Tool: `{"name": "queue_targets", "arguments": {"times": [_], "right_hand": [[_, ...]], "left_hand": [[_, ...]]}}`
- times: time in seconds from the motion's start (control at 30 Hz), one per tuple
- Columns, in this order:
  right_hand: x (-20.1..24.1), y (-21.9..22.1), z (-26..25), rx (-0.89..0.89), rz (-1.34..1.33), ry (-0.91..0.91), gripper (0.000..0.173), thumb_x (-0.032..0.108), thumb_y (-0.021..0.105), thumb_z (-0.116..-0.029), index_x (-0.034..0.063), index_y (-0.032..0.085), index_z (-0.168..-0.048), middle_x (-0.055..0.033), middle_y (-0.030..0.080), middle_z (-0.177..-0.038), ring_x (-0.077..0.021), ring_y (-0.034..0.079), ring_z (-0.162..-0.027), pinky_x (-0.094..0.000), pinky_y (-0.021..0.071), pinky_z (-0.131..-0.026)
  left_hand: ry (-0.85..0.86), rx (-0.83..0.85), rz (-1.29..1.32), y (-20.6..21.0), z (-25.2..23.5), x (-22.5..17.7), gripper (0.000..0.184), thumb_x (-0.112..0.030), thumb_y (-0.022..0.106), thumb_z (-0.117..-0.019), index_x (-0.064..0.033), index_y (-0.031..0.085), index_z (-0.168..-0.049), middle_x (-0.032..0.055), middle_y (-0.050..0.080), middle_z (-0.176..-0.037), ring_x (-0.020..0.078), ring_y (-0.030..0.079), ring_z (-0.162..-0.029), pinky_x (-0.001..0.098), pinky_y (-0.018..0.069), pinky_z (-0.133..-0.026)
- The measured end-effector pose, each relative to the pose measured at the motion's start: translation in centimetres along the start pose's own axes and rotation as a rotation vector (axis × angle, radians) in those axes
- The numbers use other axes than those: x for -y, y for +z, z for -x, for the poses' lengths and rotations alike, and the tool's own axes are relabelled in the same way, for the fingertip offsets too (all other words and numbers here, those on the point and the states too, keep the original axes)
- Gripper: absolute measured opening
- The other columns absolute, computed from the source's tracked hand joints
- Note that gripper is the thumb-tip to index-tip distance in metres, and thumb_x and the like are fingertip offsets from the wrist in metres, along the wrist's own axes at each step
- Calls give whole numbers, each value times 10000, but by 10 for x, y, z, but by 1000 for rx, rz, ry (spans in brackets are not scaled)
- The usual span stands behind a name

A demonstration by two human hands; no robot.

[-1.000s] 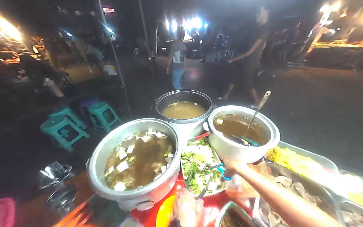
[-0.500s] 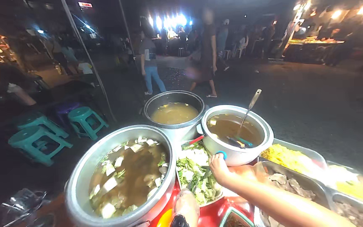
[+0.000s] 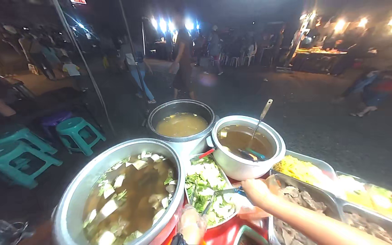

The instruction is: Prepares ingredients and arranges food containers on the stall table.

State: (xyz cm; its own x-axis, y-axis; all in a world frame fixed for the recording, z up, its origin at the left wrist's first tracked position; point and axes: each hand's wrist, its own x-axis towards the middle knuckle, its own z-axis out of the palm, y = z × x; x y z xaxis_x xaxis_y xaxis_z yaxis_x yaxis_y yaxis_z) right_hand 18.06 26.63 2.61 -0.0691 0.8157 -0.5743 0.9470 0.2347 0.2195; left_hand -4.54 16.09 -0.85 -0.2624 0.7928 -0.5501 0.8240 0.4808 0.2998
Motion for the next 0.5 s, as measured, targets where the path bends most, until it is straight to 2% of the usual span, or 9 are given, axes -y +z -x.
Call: {"name": "queue_targets", "arguments": {"times": [0.1,0.17,0.23,0.4,0.5], "right_hand": [[-21,-15,3,98,-53,13,607,263,794,-820,-63,580,-1285,-306,614,-1288,-490,597,-1212,-692,495,-908],[-39,-21,-6,176,-123,-30,687,366,800,-846,-65,564,-1327,-319,616,-1284,-490,589,-1226,-705,463,-956],[-52,-17,-24,206,-215,-41,767,473,788,-861,-58,549,-1360,-304,620,-1283,-461,592,-1227,-676,447,-999],[-42,-12,-58,205,-244,-15,726,550,754,-858,-64,644,-1229,-292,638,-1262,-437,598,-1228,-661,449,-1002],[-12,-16,-67,225,-255,-39,772,582,777,-836,-66,652,-1236,-293,624,-1298,-440,577,-1259,-663,428,-1032]], "left_hand": [[9,1,-6,4,1,0,727,-548,657,-888,13,579,-1344,198,639,-1322,329,642,-1208,516,524,-1004],[14,11,-27,6,-1,-1,697,-500,663,-897,10,567,-1361,193,635,-1333,327,637,-1219,512,521,-1013],[29,13,-55,8,-2,-3,655,-470,656,-907,2,580,-1355,187,644,-1326,322,636,-1224,507,517,-1020],[42,-1,-57,16,-3,-1,609,-436,666,-906,6,597,-1320,193,661,-1287,336,643,-1207,519,530,-997],[48,-14,-52,19,-1,3,603,-423,672,-895,-8,602,-1325,191,660,-1292,341,642,-1207,527,530,-994]]}}
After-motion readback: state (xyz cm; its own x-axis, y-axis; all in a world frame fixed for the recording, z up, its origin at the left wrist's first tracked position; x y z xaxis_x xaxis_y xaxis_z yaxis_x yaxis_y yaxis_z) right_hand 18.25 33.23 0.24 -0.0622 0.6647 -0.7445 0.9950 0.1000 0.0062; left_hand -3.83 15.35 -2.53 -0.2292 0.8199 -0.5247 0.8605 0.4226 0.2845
